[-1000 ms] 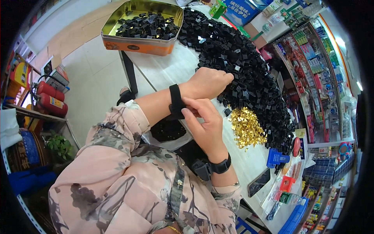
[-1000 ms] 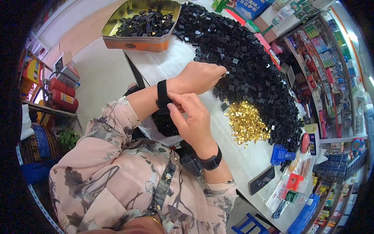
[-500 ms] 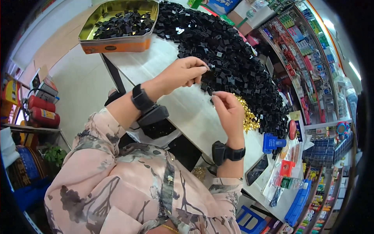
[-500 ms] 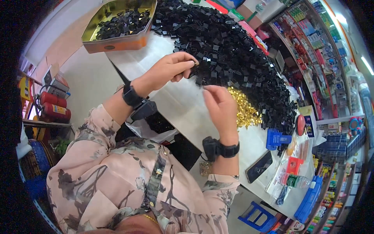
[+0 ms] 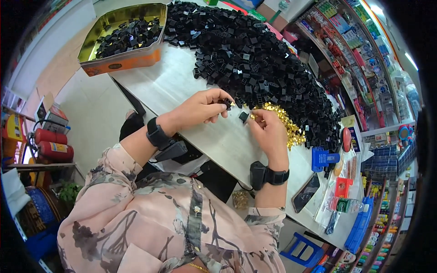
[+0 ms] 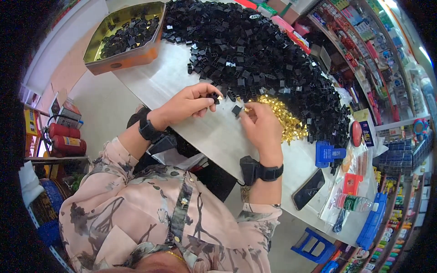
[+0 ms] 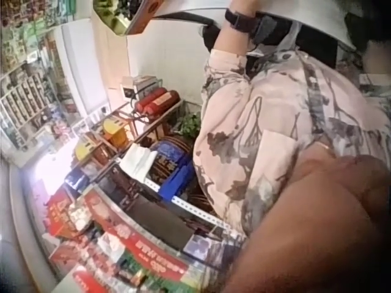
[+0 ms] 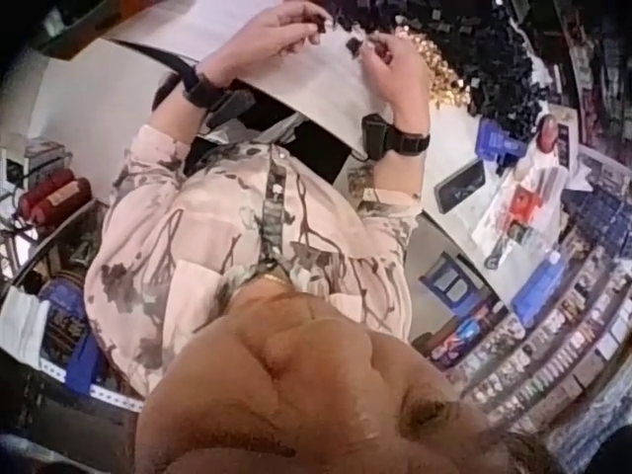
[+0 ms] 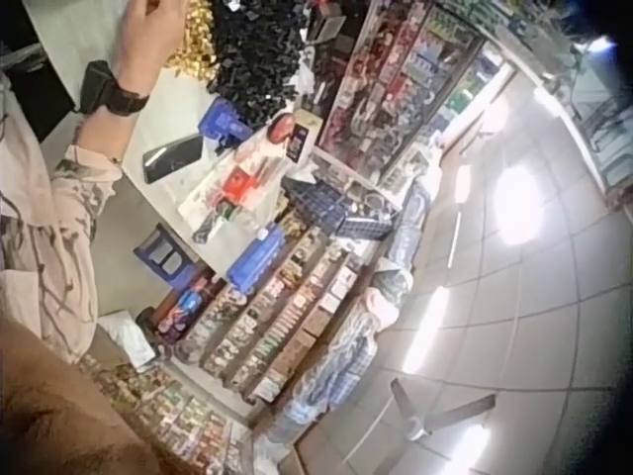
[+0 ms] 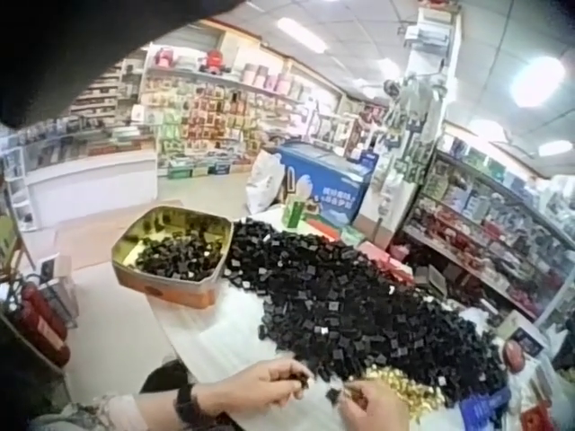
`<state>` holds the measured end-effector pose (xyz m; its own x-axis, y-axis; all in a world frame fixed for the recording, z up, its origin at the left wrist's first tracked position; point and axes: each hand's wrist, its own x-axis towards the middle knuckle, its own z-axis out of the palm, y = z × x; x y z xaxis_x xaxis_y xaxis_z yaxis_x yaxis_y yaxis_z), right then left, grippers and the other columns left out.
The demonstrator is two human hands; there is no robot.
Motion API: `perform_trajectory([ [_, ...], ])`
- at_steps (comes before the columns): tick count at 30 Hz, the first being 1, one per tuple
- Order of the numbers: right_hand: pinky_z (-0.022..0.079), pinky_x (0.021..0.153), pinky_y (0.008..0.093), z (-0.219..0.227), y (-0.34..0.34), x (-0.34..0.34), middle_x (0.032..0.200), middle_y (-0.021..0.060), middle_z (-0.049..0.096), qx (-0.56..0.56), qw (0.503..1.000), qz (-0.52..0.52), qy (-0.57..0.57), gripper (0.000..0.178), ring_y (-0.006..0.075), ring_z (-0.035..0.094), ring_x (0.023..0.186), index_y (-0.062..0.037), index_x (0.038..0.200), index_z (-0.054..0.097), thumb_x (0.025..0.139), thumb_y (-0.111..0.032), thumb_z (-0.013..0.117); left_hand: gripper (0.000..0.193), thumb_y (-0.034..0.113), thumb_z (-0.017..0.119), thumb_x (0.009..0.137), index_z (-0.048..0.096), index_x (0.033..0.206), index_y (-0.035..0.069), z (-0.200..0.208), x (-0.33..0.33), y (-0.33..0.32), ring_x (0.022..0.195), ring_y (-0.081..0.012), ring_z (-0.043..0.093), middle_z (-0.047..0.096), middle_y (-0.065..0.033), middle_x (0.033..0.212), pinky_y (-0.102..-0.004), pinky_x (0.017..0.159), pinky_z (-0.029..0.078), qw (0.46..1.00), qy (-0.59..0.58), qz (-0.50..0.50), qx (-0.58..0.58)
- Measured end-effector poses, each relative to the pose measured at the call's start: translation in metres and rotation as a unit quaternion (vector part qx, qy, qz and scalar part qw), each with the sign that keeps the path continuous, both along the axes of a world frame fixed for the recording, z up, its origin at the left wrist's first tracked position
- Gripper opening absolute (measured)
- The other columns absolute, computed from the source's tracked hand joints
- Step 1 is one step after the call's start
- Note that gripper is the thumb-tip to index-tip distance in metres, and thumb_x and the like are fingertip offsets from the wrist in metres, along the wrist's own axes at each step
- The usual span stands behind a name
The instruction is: The person assembles components by hand by fitting a gold metal piece into a black plastic piece and placing the finished unit into a metal tin. This process is repeated several times before the person fastens a black strap around their wrist.
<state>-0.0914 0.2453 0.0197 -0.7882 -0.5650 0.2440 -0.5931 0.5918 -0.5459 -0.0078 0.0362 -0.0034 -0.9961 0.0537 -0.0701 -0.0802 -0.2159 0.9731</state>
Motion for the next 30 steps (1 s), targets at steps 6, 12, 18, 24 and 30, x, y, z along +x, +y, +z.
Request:
perform_trajectory([
  [6, 0.047, 0.061, 0.0297, -0.003, 0.003, 0.001, 0.076, 0.0078, 0.061, 0.085, 0.995, -0.007, 0.045, 0.018, 0.0199, 0.060, 0.066, -0.0047, 0.088, 0.065, 0.075, -0.017, 0.066, 0.023, 0.015, 0.051, 0.089, 0.053, 0.111, 0.009, 0.002, -0.001, 0.002, 0.060, -0.0016, 0.047, 0.058, 0.0028, 0.081, -0.0153, 0.051, 0.036, 1.000, 0.000, 0.015, -0.027],
  [12, 0.048, 0.062, 0.0318, 0.004, 0.004, 0.001, 0.079, 0.0088, 0.063, 0.042, 0.998, -0.024, -0.026, 0.014, 0.0230, 0.062, 0.069, -0.0057, 0.082, 0.065, 0.074, -0.018, 0.064, 0.024, 0.016, 0.054, 0.088, 0.053, 0.112, 0.009, 0.001, 0.001, 0.006, 0.060, -0.0019, 0.047, 0.056, 0.0035, 0.080, -0.0161, 0.051, 0.036, 0.997, 0.015, 0.029, -0.076],
  [18, 0.048, 0.060, 0.0300, -0.001, 0.007, -0.001, 0.076, 0.0081, 0.063, 0.100, 0.994, -0.020, 0.048, 0.015, 0.0205, 0.061, 0.066, -0.0048, 0.085, 0.065, 0.075, -0.017, 0.064, 0.027, 0.015, 0.058, 0.085, 0.053, 0.110, 0.007, -0.006, 0.000, 0.011, 0.060, -0.0024, 0.045, 0.053, 0.0031, 0.077, -0.0183, 0.052, 0.037, 0.990, 0.056, 0.057, -0.118],
  [24, 0.046, 0.057, 0.0244, -0.005, 0.005, -0.011, 0.069, 0.0042, 0.062, -0.033, 0.994, -0.062, -0.086, 0.015, 0.0108, 0.057, 0.061, -0.0026, 0.088, 0.062, 0.080, -0.015, 0.062, 0.027, 0.012, 0.058, 0.085, 0.053, 0.110, 0.007, 0.009, -0.003, 0.022, 0.061, -0.0023, 0.045, 0.053, 0.0030, 0.078, -0.0181, 0.052, 0.037, 0.993, 0.043, 0.072, -0.078],
  [30, 0.044, 0.058, 0.0201, -0.007, 0.001, -0.010, 0.072, 0.0003, 0.061, -0.162, 0.969, -0.029, -0.182, 0.010, 0.0059, 0.055, 0.065, -0.0018, 0.087, 0.060, 0.083, -0.011, 0.061, 0.025, 0.014, 0.056, 0.085, 0.056, 0.109, 0.005, -0.010, -0.013, 0.028, 0.064, -0.0035, 0.047, 0.055, 0.0012, 0.080, -0.0191, 0.052, 0.039, 0.988, 0.085, 0.041, -0.125],
])
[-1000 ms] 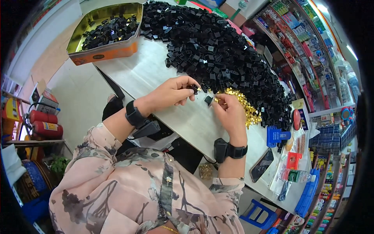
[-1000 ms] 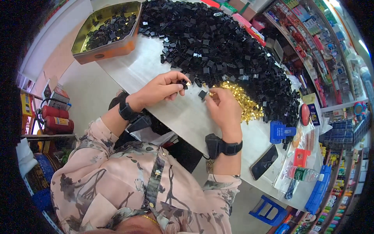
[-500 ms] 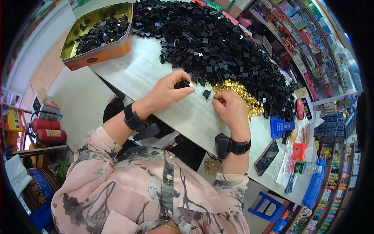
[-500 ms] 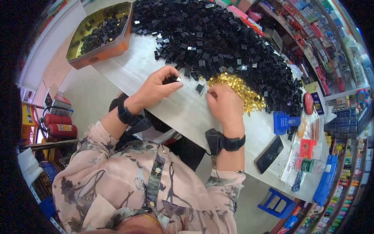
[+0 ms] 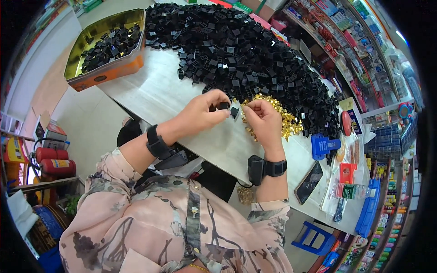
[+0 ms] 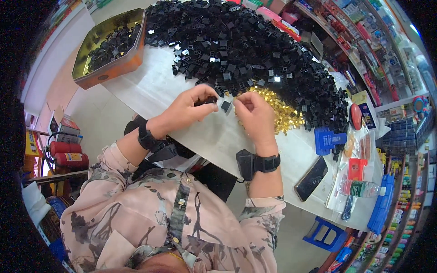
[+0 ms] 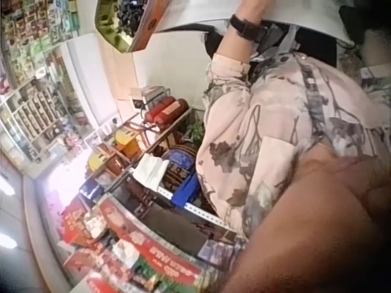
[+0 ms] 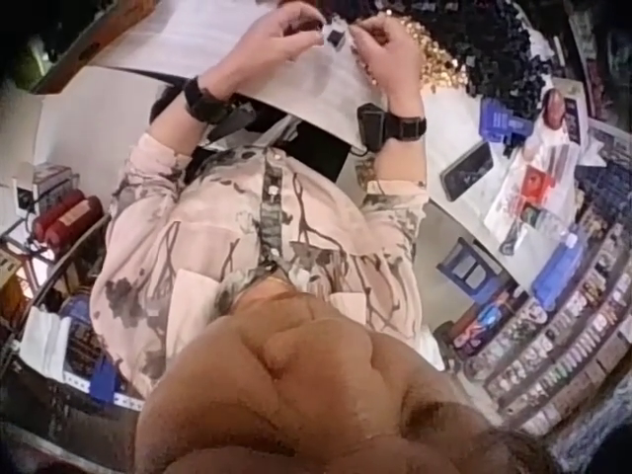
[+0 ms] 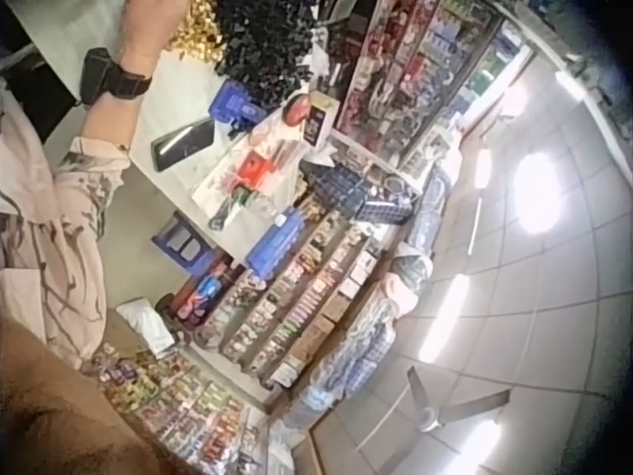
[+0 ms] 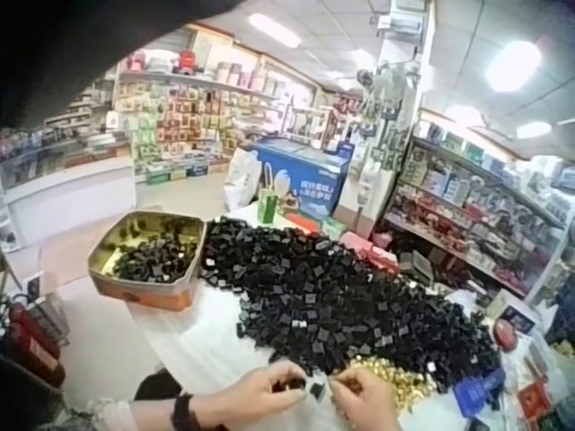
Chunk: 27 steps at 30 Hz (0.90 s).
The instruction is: The person assembles components by hand by fitting a gold metal piece into a black plastic piece and placing the finished unit into a metal tin. This process is repeated several times before the person fastens a black strap around their wrist.
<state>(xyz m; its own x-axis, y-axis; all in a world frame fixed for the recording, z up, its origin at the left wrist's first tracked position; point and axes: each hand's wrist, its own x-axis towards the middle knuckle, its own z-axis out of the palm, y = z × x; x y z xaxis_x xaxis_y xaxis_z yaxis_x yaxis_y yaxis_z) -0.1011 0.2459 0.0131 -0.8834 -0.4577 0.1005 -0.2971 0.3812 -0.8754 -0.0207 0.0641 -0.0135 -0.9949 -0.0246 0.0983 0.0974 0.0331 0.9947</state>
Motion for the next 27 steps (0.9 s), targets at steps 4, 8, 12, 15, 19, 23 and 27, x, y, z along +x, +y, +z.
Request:
perform_trajectory([
  [4, 0.044, 0.061, 0.0185, -0.001, -0.007, 0.005, 0.077, 0.0000, 0.060, -0.125, 0.987, 0.021, -0.095, 0.008, 0.0050, 0.055, 0.068, -0.0010, 0.088, 0.060, 0.084, -0.008, 0.060, 0.026, 0.016, 0.052, 0.089, 0.054, 0.112, 0.005, -0.004, 0.005, 0.004, 0.062, -0.0036, 0.048, 0.057, 0.0009, 0.079, -0.0192, 0.052, 0.040, 1.000, 0.014, -0.021, -0.003],
  [8, 0.045, 0.064, 0.0186, -0.007, -0.016, 0.015, 0.082, 0.0016, 0.061, -0.200, 0.969, 0.079, -0.122, 0.013, 0.0052, 0.055, 0.070, -0.0001, 0.097, 0.061, 0.085, -0.005, 0.059, 0.027, 0.018, 0.048, 0.091, 0.054, 0.113, 0.004, 0.005, 0.008, 0.004, 0.061, -0.0044, 0.049, 0.057, 0.0006, 0.077, -0.0201, 0.051, 0.041, 0.999, -0.018, -0.030, 0.004],
  [12, 0.047, 0.066, 0.0196, -0.009, -0.016, 0.019, 0.087, 0.0036, 0.063, -0.128, 0.985, 0.107, -0.040, 0.022, 0.0064, 0.058, 0.073, -0.0003, 0.107, 0.060, 0.085, -0.003, 0.057, 0.028, 0.018, 0.046, 0.092, 0.053, 0.114, 0.004, 0.003, 0.009, 0.003, 0.059, -0.0045, 0.049, 0.058, 0.0005, 0.077, -0.0203, 0.051, 0.041, 0.999, -0.011, -0.027, -0.014],
  [15, 0.047, 0.067, 0.0202, -0.006, -0.015, 0.020, 0.090, 0.0046, 0.064, -0.067, 0.990, 0.118, 0.032, 0.027, 0.0073, 0.059, 0.076, -0.0007, 0.113, 0.058, 0.085, -0.002, 0.056, 0.028, 0.018, 0.045, 0.092, 0.052, 0.114, 0.004, 0.002, 0.008, 0.004, 0.058, -0.0045, 0.049, 0.058, 0.0005, 0.077, -0.0202, 0.051, 0.041, 0.999, 0.000, -0.014, -0.032],
  [19, 0.048, 0.067, 0.0201, -0.004, -0.016, 0.023, 0.093, 0.0054, 0.064, -0.064, 0.991, 0.111, 0.027, 0.022, 0.0080, 0.060, 0.080, -0.0005, 0.108, 0.060, 0.086, -0.003, 0.057, 0.026, 0.017, 0.046, 0.091, 0.051, 0.113, 0.004, 0.001, 0.009, 0.006, 0.058, -0.0043, 0.049, 0.058, 0.0006, 0.078, -0.0201, 0.051, 0.041, 0.999, -0.001, 0.006, -0.040],
  [23, 0.047, 0.067, 0.0197, 0.000, -0.019, 0.024, 0.089, 0.0039, 0.064, -0.129, 0.990, 0.044, -0.049, 0.016, 0.0072, 0.059, 0.077, -0.0005, 0.100, 0.062, 0.085, -0.003, 0.058, 0.022, 0.014, 0.047, 0.090, 0.051, 0.110, 0.004, 0.002, 0.009, 0.005, 0.059, -0.0041, 0.049, 0.058, 0.0006, 0.080, -0.0199, 0.052, 0.041, 0.999, 0.003, 0.015, -0.028],
  [27, 0.047, 0.067, 0.0199, 0.000, -0.017, 0.021, 0.085, 0.0023, 0.063, -0.220, 0.966, 0.069, -0.118, 0.014, 0.0068, 0.057, 0.074, -0.0009, 0.097, 0.062, 0.084, -0.003, 0.060, 0.021, 0.011, 0.048, 0.089, 0.051, 0.109, 0.005, 0.001, 0.008, 0.004, 0.060, -0.0039, 0.049, 0.058, -0.0001, 0.083, -0.0196, 0.053, 0.041, 0.999, 0.004, 0.014, -0.030],
])
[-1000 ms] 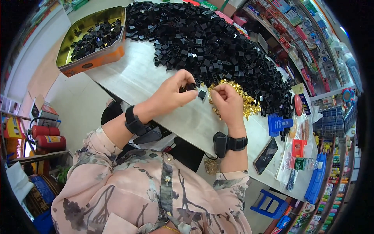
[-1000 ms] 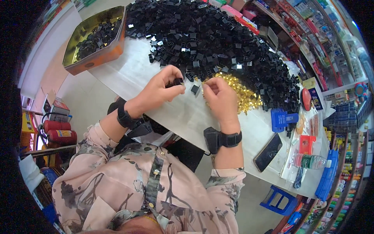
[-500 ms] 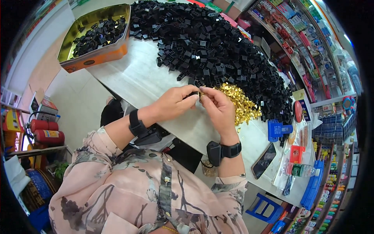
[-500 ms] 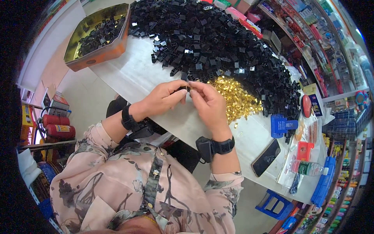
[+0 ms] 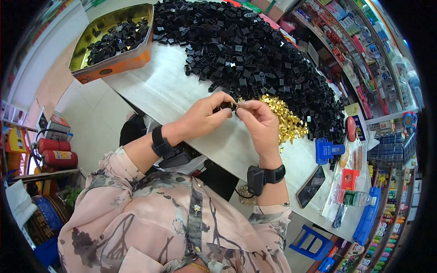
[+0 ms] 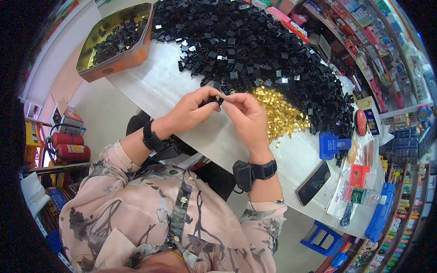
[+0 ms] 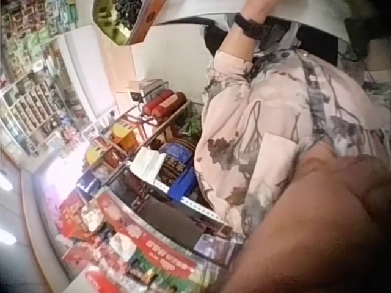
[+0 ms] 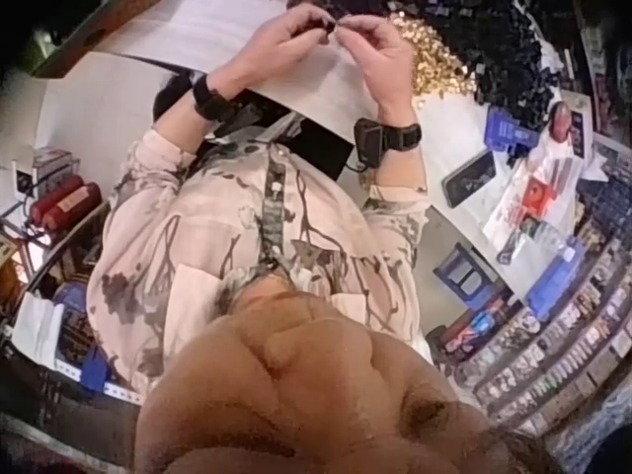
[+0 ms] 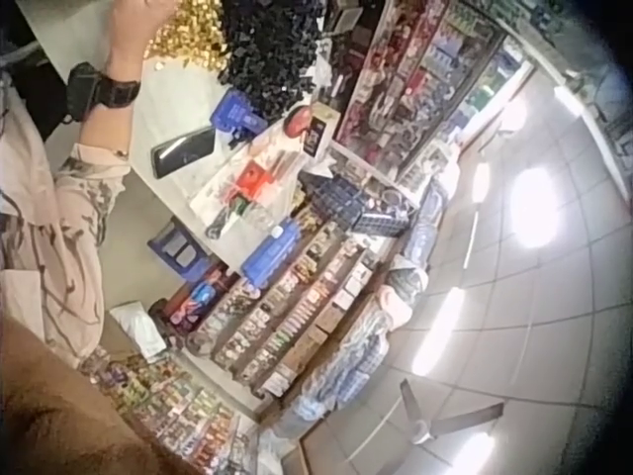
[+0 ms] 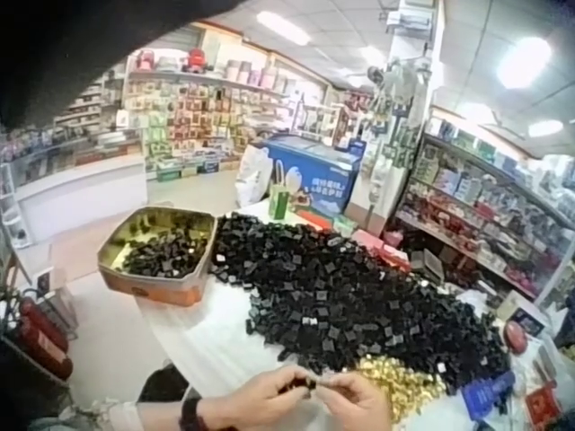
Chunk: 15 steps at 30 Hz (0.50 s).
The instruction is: The person assembles components by hand by fitting a gold metal piece into a black plastic piece and placing the finished unit into a metal tin. This process is repeated several times before the person fastens a black strap around their wrist.
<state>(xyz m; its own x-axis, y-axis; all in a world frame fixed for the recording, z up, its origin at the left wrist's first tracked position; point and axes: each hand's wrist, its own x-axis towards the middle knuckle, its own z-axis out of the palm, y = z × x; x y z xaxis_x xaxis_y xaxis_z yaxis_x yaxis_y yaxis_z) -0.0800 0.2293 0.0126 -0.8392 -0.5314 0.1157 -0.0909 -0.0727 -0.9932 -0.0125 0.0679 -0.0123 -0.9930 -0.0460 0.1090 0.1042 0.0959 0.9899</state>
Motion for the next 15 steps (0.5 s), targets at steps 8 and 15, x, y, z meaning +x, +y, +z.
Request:
perform_trajectory([
  [8, 0.046, 0.067, 0.0208, -0.0014, 0.0019, -0.0011, 0.083, 0.0019, 0.061, 0.020, 0.995, 0.036, -0.086, 0.014, 0.0074, 0.056, 0.072, -0.0011, 0.097, 0.061, 0.084, -0.007, 0.060, 0.021, 0.009, 0.051, 0.085, 0.054, 0.105, 0.003, -0.0014, 0.0010, 0.0009, 0.067, -0.0067, 0.049, 0.058, -0.0023, 0.081, -0.0225, 0.061, 0.041, 0.999, 0.000, 0.009, 0.046],
  [15, 0.046, 0.065, 0.0202, 0.0014, -0.0058, 0.0024, 0.077, 0.0003, 0.060, 0.013, 0.992, 0.028, -0.119, 0.010, 0.0066, 0.055, 0.068, -0.0033, 0.091, 0.059, 0.085, -0.012, 0.060, 0.021, 0.009, 0.052, 0.085, 0.054, 0.104, 0.003, -0.0043, 0.0018, 0.0028, 0.069, -0.0113, 0.055, 0.060, -0.0067, 0.080, -0.0258, 0.063, 0.044, 1.000, 0.028, 0.012, -0.006],
])
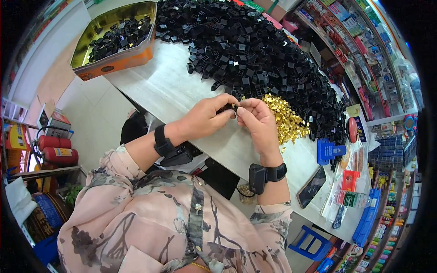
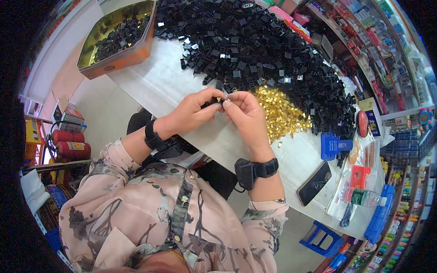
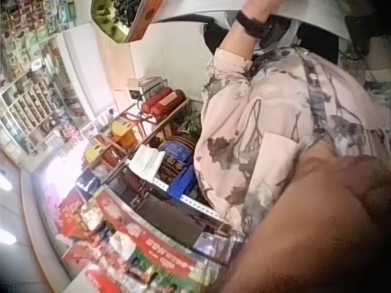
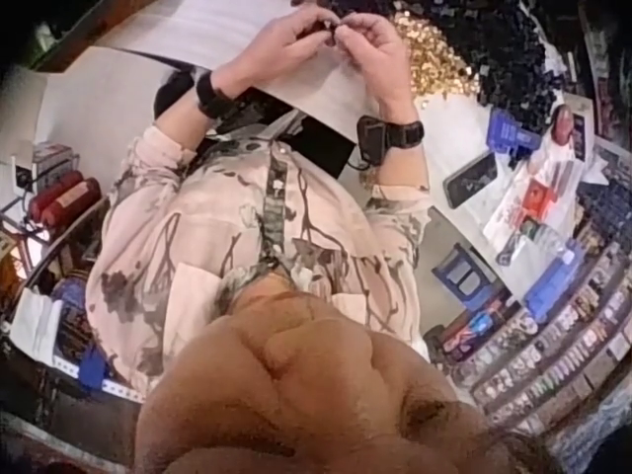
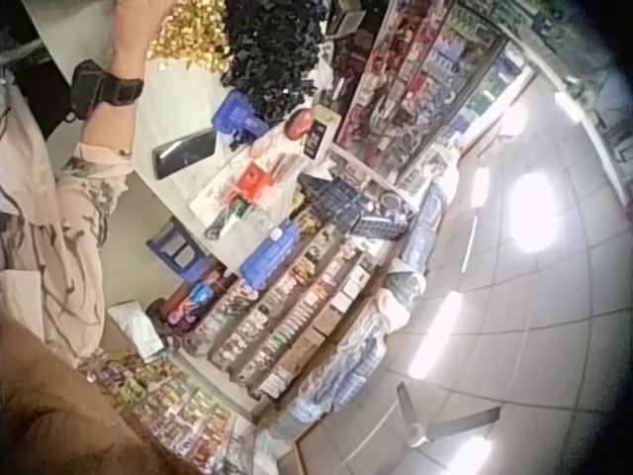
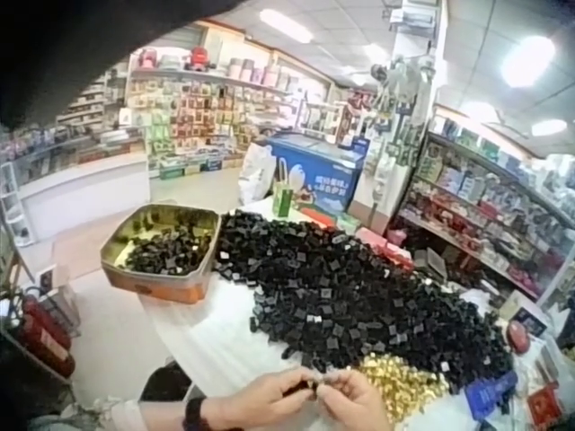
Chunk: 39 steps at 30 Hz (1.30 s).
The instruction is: The person assembles components by hand by fitting a gold metal piece into a black plastic piece and placing the finished unit into a metal tin. This process is repeated several times before the person fastens a black strap around their wrist.
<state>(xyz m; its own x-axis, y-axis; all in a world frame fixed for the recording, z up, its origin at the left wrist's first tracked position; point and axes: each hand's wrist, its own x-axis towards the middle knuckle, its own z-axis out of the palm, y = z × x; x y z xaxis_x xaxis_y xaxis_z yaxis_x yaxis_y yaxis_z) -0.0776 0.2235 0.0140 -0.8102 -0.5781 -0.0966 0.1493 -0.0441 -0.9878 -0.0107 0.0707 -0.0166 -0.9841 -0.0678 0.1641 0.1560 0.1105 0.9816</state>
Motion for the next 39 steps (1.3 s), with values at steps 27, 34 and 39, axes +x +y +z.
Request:
perform_trajectory([
  [27, 0.044, 0.058, 0.0198, -0.003, 0.014, -0.009, 0.075, -0.0018, 0.056, 0.373, 0.805, -0.012, 0.461, 0.026, 0.0062, 0.054, 0.066, -0.0025, 0.104, 0.060, 0.080, -0.014, 0.064, 0.023, 0.022, 0.054, 0.088, 0.053, 0.102, 0.004, 0.006, -0.006, -0.012, 0.060, -0.0075, 0.056, 0.059, -0.0026, 0.077, -0.0184, 0.047, 0.040, 0.984, -0.106, -0.006, 0.140],
  [34, 0.046, 0.059, 0.0206, -0.007, -0.004, 0.000, 0.077, -0.0012, 0.056, 0.138, 0.940, -0.016, 0.311, 0.026, 0.0073, 0.055, 0.068, -0.0026, 0.104, 0.060, 0.079, -0.008, 0.064, 0.022, 0.020, 0.053, 0.089, 0.054, 0.105, 0.004, -0.004, -0.010, -0.004, 0.058, -0.0054, 0.053, 0.058, -0.0013, 0.078, -0.0180, 0.046, 0.039, 0.991, -0.032, -0.027, 0.129],
  [39, 0.047, 0.061, 0.0225, -0.007, -0.002, -0.011, 0.078, 0.0008, 0.057, 0.100, 0.955, -0.015, 0.278, 0.025, 0.0095, 0.057, 0.070, -0.0037, 0.105, 0.060, 0.080, -0.007, 0.062, 0.022, 0.016, 0.053, 0.089, 0.053, 0.108, 0.005, 0.009, -0.006, -0.010, 0.057, -0.0037, 0.050, 0.055, 0.0006, 0.076, -0.0178, 0.046, 0.038, 0.980, -0.100, -0.005, 0.173],
])
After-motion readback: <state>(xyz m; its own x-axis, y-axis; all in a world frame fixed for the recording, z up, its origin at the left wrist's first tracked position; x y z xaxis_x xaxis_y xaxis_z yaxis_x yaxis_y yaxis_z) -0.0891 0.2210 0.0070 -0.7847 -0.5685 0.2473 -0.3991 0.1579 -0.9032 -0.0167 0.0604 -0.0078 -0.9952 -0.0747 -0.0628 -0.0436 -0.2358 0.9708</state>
